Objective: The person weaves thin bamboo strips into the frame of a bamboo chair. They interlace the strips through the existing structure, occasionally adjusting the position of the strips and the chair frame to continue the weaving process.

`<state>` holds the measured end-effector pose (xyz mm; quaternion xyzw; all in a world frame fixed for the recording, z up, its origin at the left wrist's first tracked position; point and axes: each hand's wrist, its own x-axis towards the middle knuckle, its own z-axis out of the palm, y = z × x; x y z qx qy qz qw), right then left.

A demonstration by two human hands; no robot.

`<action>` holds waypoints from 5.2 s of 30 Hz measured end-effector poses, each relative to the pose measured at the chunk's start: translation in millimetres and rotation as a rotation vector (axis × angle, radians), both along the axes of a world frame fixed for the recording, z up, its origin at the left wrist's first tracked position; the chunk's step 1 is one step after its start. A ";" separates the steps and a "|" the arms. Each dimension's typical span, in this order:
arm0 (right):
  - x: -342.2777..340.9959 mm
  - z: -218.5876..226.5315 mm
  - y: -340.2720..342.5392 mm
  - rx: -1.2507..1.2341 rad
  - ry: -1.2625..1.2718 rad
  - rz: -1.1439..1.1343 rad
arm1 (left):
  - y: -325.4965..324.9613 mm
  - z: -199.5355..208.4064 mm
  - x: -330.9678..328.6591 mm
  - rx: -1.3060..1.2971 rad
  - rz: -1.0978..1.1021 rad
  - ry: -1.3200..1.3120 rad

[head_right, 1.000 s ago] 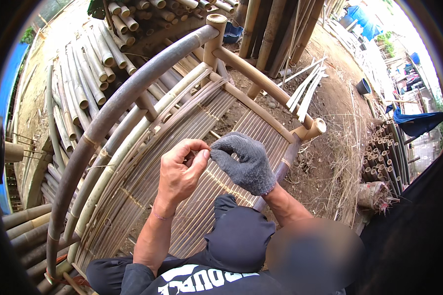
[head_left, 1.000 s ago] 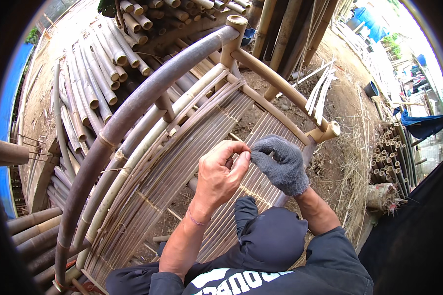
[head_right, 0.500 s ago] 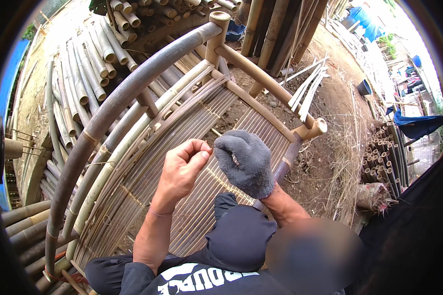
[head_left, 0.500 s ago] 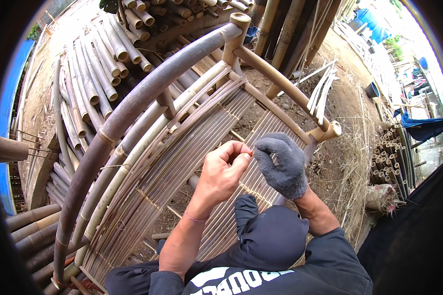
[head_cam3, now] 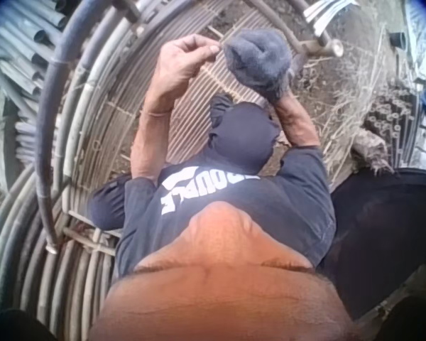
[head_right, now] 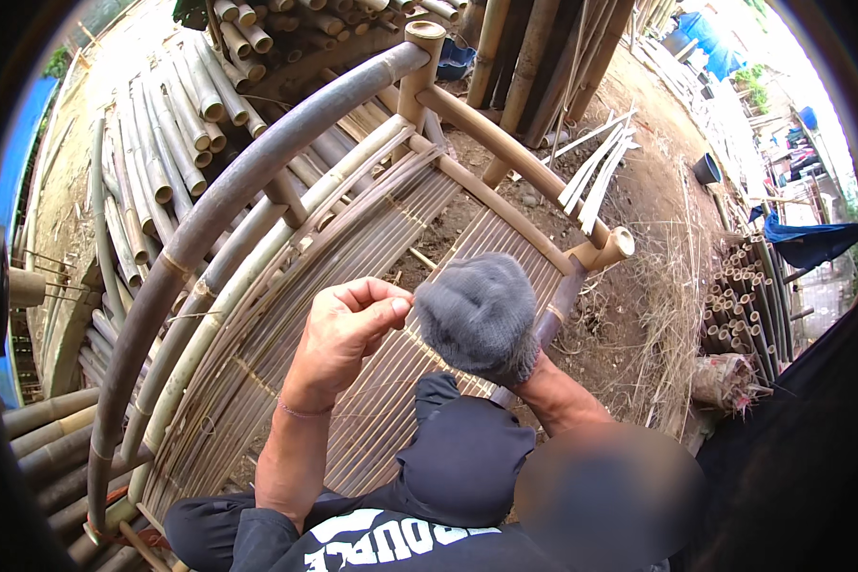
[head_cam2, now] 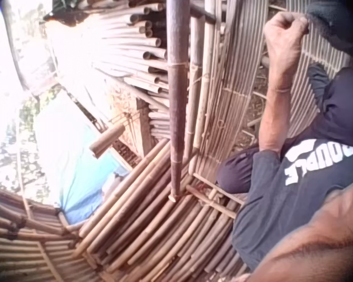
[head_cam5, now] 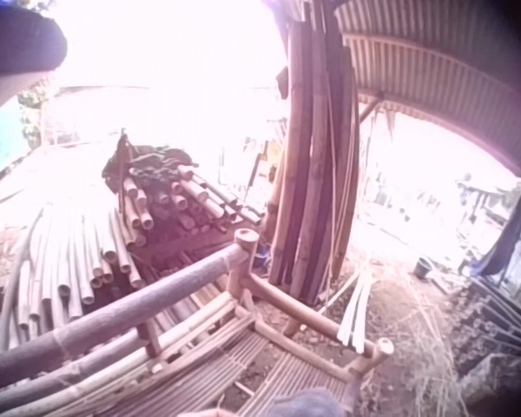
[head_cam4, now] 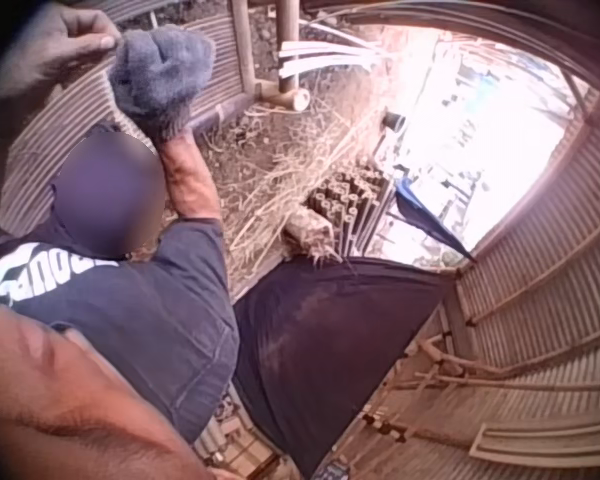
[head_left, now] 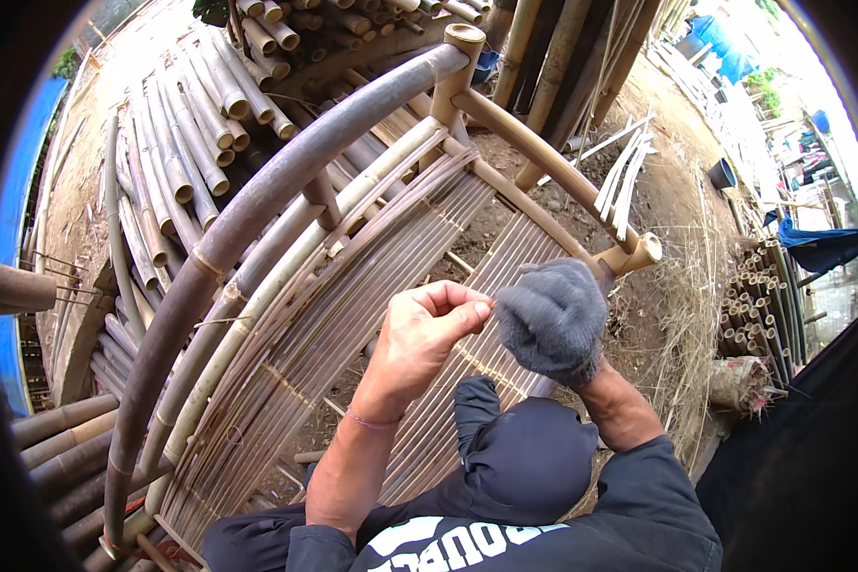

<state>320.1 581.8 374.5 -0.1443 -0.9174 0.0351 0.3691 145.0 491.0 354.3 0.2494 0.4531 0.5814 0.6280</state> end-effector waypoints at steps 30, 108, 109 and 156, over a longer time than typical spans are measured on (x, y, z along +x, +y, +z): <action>722.5 -127.1 -70.2 -1.582 0.003 -1.935 | 33.9 -99.4 -159.0 0.142 -0.756 0.900; 59.4 -248.7 -9.5 -1.560 0.872 -0.866 | -421.6 -85.2 -233.3 -1.347 -0.604 0.791; 56.6 -249.4 -11.6 -1.557 0.827 -0.853 | -432.4 -87.3 -230.9 -1.367 -0.577 0.763; -8.4 -136.5 -60.3 -1.173 -0.123 -0.502 | -78.8 -227.2 -19.8 -0.364 -0.060 -0.376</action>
